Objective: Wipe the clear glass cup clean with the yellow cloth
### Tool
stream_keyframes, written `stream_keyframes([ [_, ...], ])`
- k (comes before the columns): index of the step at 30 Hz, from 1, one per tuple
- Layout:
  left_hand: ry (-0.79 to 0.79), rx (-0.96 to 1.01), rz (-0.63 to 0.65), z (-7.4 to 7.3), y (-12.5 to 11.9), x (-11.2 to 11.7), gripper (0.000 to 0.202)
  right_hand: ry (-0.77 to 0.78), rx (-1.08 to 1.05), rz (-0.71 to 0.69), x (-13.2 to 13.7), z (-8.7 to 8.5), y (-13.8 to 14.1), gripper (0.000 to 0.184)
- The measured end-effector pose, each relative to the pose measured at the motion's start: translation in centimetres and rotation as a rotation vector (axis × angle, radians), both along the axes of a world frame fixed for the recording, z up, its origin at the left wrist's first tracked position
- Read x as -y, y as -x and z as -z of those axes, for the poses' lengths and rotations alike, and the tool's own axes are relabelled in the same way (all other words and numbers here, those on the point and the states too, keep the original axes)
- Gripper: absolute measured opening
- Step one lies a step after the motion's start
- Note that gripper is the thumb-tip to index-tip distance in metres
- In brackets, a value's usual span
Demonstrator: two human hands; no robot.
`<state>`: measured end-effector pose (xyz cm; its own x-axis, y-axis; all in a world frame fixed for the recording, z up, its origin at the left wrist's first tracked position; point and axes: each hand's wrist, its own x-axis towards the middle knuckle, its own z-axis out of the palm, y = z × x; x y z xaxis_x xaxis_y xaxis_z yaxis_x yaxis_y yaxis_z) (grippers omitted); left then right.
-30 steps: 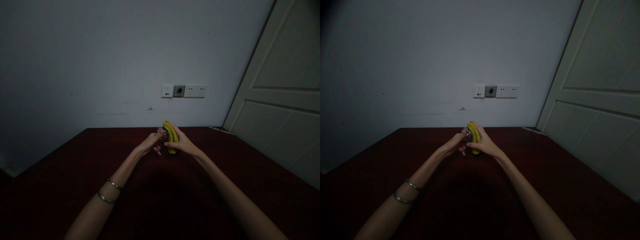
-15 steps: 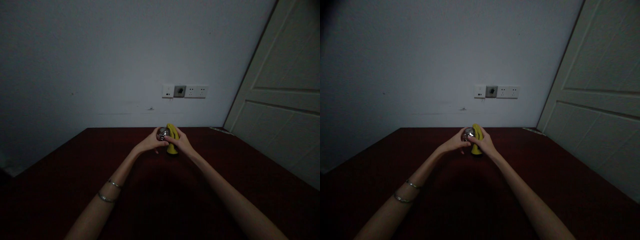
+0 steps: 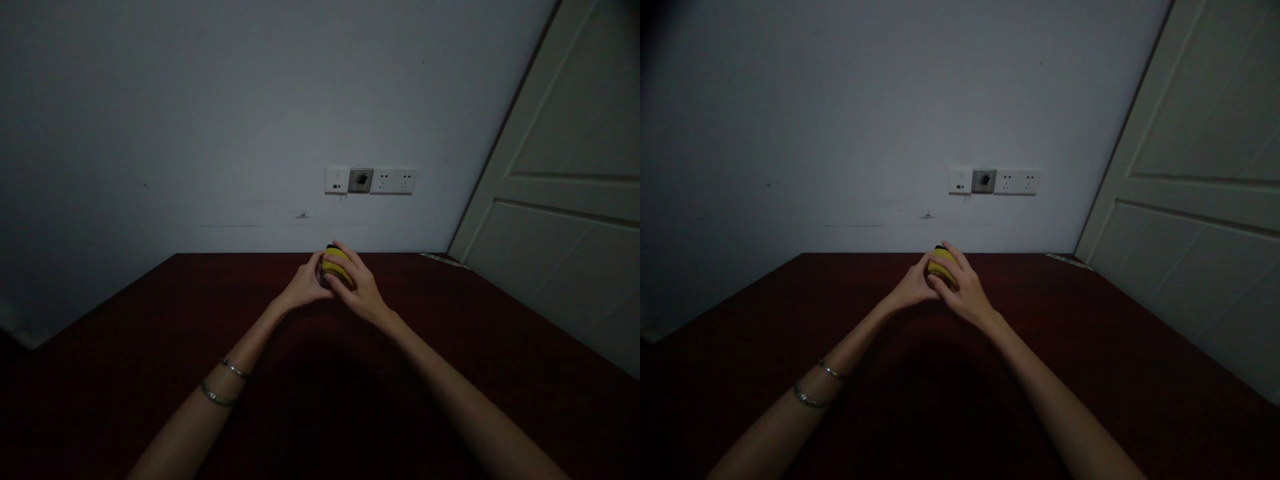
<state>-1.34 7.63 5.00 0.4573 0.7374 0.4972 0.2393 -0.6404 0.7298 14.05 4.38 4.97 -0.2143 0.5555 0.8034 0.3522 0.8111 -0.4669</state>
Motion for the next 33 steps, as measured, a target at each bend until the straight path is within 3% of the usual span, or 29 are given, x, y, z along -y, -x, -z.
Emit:
stream_keyframes([
  [4,-0.128,-0.018,-0.01,-0.3,-0.3,0.6,0.071,-0.06,-0.049,0.007,0.1,-0.2,0.2,0.027],
  [9,-0.273,-0.017,-0.049,-0.4,-0.8,0.7,0.08,0.133,-0.315,0.041,-1.1,-0.6,0.2,0.028],
  [18,-0.2,-0.003,-0.079,0.4,-0.3,-0.3,0.071,-0.104,0.239,0.113,0.1,-0.7,-0.1,0.032],
  [21,-0.207,-0.002,-0.076,0.4,-0.2,-0.2,0.072,-0.127,0.17,0.043,-0.1,-0.5,-0.1,0.03],
  [26,-0.252,-0.032,-0.101,0.3,-0.6,0.0,0.082,0.003,-0.174,0.1,-1.2,-0.4,0.0,0.026],
  [29,-0.214,-0.046,-0.094,0.4,-0.7,-0.1,0.079,-0.02,-0.112,0.114,-0.9,-0.5,0.1,0.026],
  [33,-0.103,0.005,-0.073,0.6,-0.6,-0.4,0.059,-0.123,0.157,0.082,0.1,-0.5,0.0,0.031],
])
